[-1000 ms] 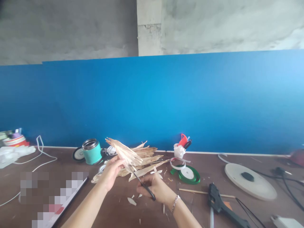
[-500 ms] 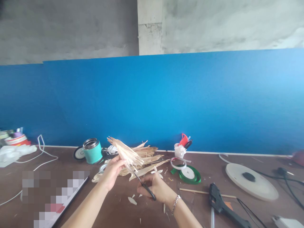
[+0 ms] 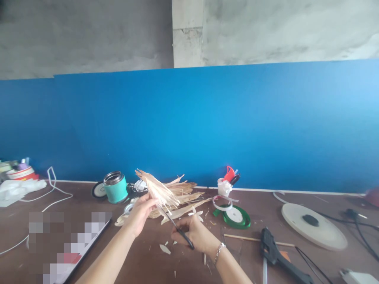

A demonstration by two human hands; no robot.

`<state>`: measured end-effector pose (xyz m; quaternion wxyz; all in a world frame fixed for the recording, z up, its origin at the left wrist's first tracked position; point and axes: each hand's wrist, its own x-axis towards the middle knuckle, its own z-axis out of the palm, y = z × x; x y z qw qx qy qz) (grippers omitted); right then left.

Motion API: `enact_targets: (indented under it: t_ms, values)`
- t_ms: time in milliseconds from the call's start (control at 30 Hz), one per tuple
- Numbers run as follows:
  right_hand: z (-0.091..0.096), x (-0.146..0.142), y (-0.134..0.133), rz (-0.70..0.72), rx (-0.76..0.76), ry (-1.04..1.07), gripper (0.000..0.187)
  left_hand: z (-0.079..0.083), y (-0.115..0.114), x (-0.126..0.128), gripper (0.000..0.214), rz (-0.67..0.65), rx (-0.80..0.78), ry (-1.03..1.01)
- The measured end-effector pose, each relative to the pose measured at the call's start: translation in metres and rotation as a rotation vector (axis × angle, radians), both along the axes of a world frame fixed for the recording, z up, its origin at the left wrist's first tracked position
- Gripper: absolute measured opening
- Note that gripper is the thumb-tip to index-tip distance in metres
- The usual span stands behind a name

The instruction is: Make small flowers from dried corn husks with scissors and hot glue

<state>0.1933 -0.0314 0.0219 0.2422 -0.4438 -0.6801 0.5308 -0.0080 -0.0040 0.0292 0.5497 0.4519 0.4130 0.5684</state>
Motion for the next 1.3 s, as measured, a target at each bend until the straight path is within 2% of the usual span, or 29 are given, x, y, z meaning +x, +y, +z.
enact_targets:
  t_ms: [433, 933, 1300]
  values:
    - [0.007, 0.000, -0.003, 0.025, 0.005, -0.033, 0.016, -0.002, 0.002, -0.005, 0.017, -0.057, -0.044, 0.014]
    - [-0.004, 0.002, 0.001, 0.029, -0.099, 0.050, 0.024, 0.000, 0.000, -0.003, 0.016, -0.123, -0.033, -0.005]
    - [0.000, 0.001, 0.000, 0.018, -0.101, 0.043, 0.025, 0.000, 0.000, -0.003, 0.017, -0.147, -0.055, -0.039]
